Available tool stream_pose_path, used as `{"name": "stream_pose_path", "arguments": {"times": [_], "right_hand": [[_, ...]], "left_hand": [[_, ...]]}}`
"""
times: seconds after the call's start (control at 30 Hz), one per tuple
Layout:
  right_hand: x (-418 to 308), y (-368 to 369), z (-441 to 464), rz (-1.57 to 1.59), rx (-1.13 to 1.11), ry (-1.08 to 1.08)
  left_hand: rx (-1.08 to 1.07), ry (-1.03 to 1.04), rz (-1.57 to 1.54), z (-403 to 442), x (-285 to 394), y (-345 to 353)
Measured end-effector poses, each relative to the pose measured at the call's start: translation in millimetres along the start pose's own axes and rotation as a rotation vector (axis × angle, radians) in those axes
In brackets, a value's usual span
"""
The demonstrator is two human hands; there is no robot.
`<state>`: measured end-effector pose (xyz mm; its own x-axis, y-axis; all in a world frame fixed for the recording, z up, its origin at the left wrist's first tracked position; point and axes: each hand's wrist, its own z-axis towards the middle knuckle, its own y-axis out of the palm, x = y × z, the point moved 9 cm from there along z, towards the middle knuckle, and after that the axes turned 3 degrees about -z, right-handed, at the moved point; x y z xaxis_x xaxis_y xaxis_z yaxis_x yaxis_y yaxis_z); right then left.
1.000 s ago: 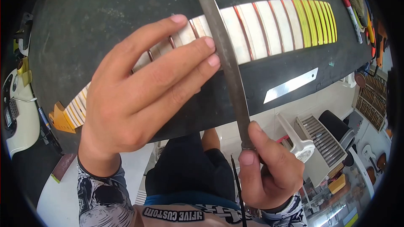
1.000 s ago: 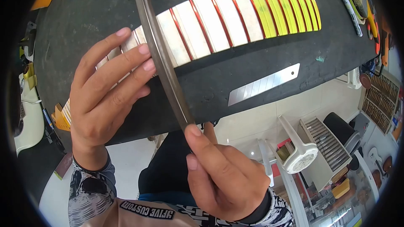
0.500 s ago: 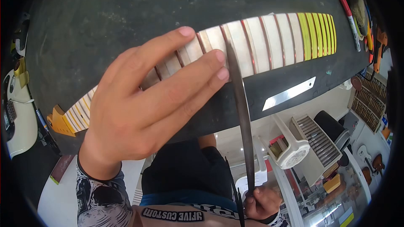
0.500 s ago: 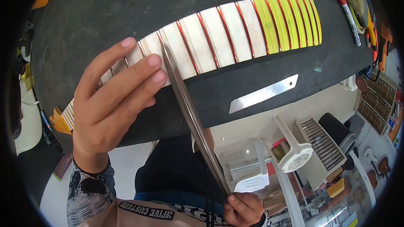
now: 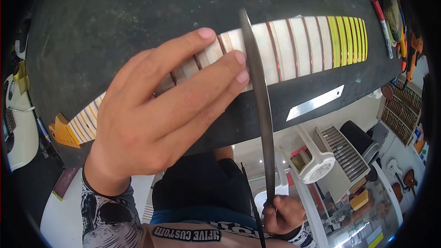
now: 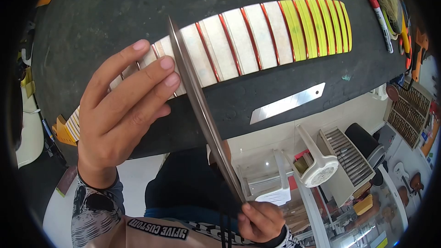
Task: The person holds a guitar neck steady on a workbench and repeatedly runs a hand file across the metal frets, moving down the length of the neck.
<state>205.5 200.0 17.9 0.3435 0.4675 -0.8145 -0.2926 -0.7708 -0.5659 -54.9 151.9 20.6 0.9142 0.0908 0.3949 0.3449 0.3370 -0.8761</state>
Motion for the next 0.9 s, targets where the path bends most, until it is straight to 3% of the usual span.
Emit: {"name": "stream_pose_path", "arguments": {"times": [0.27, 0.47, 0.6, 0.73, 0.9], "right_hand": [[-3.6, 0.1, -19.5, -0.035, -0.029, -0.004], [5.1, -18.7, -35.4, -0.041, 0.156, -0.020], [19.4, -14.9, -42.8, 0.036, 0.044, 0.062], [19.0, -4.1, -39.2, 0.094, 0.049, -0.035], [21.3, 1.6, -42.2, 0.084, 0.032, 0.004]], "left_hand": [[0.013, 0.031, 0.031, 0.0, 0.4, 0.3], [0.013, 0.062, 0.055, -1.8, 2.6, 0.7], [0.025, 0.108, 0.074, -0.8, 5.8, 0.8], [-0.005, 0.144, 0.135, -2.1, 8.5, 2.5], [-0.003, 0.159, 0.158, -3.0, 10.0, 3.4]]}}
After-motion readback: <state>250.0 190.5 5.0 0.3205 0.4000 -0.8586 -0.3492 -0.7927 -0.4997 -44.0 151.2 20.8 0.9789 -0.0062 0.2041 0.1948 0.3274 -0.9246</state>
